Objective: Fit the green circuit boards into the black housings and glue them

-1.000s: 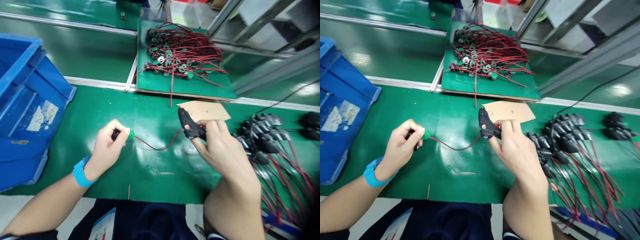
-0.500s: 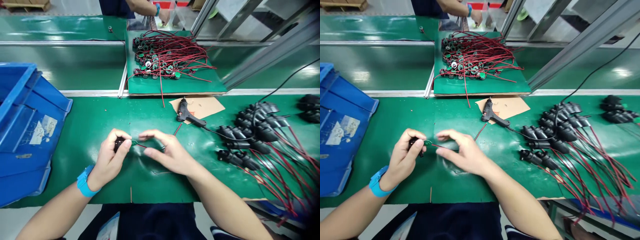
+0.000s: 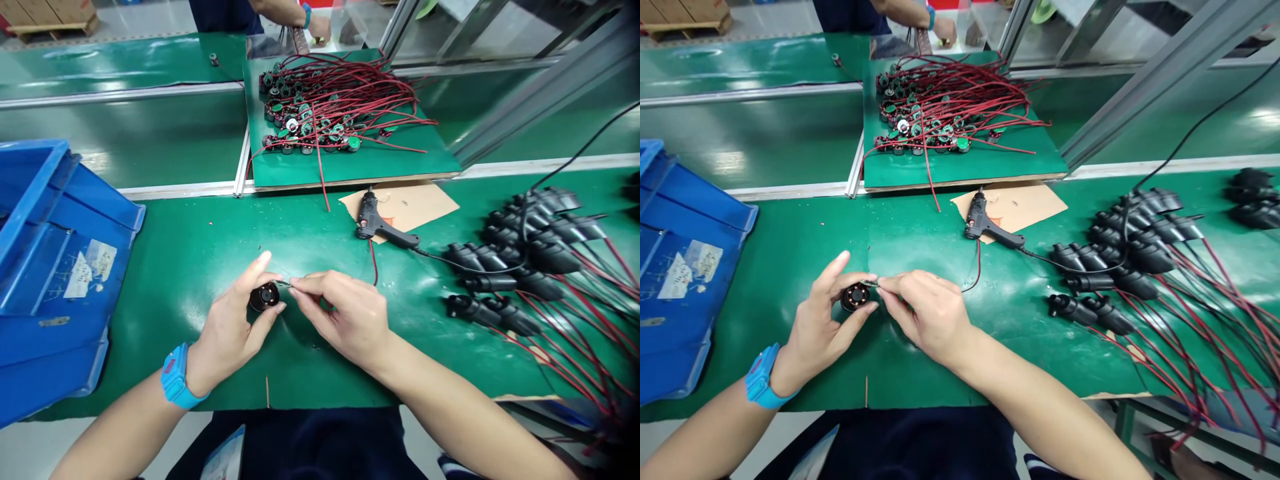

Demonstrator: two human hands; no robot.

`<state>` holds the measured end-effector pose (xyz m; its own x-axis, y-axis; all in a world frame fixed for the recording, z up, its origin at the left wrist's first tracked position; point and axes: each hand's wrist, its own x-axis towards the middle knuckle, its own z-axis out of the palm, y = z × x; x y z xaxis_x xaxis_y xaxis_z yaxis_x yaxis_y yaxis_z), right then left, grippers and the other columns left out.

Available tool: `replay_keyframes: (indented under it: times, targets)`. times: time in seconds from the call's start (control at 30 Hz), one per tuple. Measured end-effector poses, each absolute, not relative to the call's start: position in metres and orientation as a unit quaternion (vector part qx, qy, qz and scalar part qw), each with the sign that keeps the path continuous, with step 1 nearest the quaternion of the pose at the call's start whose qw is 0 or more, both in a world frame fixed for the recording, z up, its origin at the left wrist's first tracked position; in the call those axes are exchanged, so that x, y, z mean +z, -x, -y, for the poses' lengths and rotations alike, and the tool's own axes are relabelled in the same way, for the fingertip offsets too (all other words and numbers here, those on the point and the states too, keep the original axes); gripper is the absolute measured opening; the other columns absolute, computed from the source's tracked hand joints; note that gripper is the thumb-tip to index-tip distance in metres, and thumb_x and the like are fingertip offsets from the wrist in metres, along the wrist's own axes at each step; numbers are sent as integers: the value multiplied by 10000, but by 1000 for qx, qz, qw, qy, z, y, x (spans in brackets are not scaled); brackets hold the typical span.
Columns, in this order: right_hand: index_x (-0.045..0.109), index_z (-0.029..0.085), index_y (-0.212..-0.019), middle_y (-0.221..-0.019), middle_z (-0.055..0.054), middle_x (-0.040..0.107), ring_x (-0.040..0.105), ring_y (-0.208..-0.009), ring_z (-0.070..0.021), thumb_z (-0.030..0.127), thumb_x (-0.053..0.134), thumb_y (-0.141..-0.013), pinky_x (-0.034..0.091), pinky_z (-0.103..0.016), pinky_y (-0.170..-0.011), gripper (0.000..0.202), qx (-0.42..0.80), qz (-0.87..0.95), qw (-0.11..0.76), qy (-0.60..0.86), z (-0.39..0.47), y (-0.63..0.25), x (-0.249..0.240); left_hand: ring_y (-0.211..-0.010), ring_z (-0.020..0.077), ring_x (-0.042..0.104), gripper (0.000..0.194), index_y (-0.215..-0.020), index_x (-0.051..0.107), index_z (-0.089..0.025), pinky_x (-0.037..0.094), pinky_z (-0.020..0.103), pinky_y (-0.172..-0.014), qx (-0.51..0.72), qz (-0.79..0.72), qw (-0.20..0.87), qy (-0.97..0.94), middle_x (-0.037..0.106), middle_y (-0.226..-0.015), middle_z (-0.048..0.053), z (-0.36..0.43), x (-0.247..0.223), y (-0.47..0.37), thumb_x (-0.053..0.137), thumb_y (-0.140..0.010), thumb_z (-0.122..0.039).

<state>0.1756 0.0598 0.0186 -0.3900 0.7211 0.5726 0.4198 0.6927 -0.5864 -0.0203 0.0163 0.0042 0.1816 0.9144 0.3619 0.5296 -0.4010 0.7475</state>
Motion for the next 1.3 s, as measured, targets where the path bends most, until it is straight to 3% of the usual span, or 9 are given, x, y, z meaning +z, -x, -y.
replay_keyframes:
  times: [0.17,0.3,0.43,0.6,0.73,0.9,1.0,1.1,1.3]
  targets:
    - [717,203,-1113,-943,-53,764,733,-801,-135,85,606,-946,621,-244,-732,233,119,840,405,341,-54,-176,16,-1012,195,752,885,-1607,218,-289,622,317,-920,399,-550,229,-697,763,-1165,62,-17,9,22,755,-904,-240]
    - [710,186,-1129,-917,-39,757,706,-764,-108,59,620,-943,602,-212,-700,242,66,847,418,321,-51,-176,11,-1153,227,712,538,-1412,544,-249,602,362,-1000,375,-547,203,-720,731,-1247,90,-20,10,24,745,-915,-290]
    - [701,114,-1152,-942,-72,758,688,-773,-118,57,615,-947,586,-227,-678,230,25,865,404,296,-50,-177,8,-1245,274,658,326,-1214,669,-200,585,439,-1040,376,-541,185,-729,589,-1436,168,-23,8,25,746,-906,-275]
    - [697,28,-1171,-958,-128,757,676,-725,-167,50,606,-938,577,-294,-610,251,-6,890,367,269,-47,-179,11,-1156,258,684,344,-1232,669,-210,606,460,-997,380,-550,158,-727,334,-1621,190,-26,3,23,742,-896,-221]
    - [713,-1,-1128,-909,-126,756,674,-686,-174,49,603,-937,578,-309,-599,226,-23,898,352,263,-46,-177,18,-1158,266,664,304,-1195,687,-199,608,467,-974,376,-548,129,-736,281,-1639,186,-28,0,22,738,-898,-239]
    - [725,6,-1102,-896,-114,759,680,-694,-171,50,616,-931,585,-302,-616,207,-20,896,355,265,-45,-175,20,-1115,248,679,122,-972,659,-174,605,426,-939,360,-551,144,-739,324,-1616,199,-30,-3,22,725,-908,-255]
    - [722,0,-1107,-924,-124,763,692,-723,-178,47,632,-921,597,-304,-640,212,-10,895,360,263,-44,-175,18,-1179,274,670,99,-950,571,-184,586,416,-954,324,-549,174,-750,520,-1474,201,-30,-3,23,660,-947,-227]
    - [724,-6,-1100,-898,-125,759,689,-707,-185,47,633,-916,591,-309,-611,212,-14,895,360,264,-43,-176,17,-1244,294,642,79,-993,513,-216,568,432,-951,288,-538,202,-766,671,-1261,136,-29,-2,23,588,-989,-242]
    - [742,22,-1064,-882,-116,756,665,-686,-176,67,555,-955,568,-303,-576,221,-33,899,345,268,-41,-176,20,-1004,239,660,54,-1070,483,-254,540,361,-772,231,-564,252,-752,636,-1134,56,-25,5,21,501,-1018,-257]
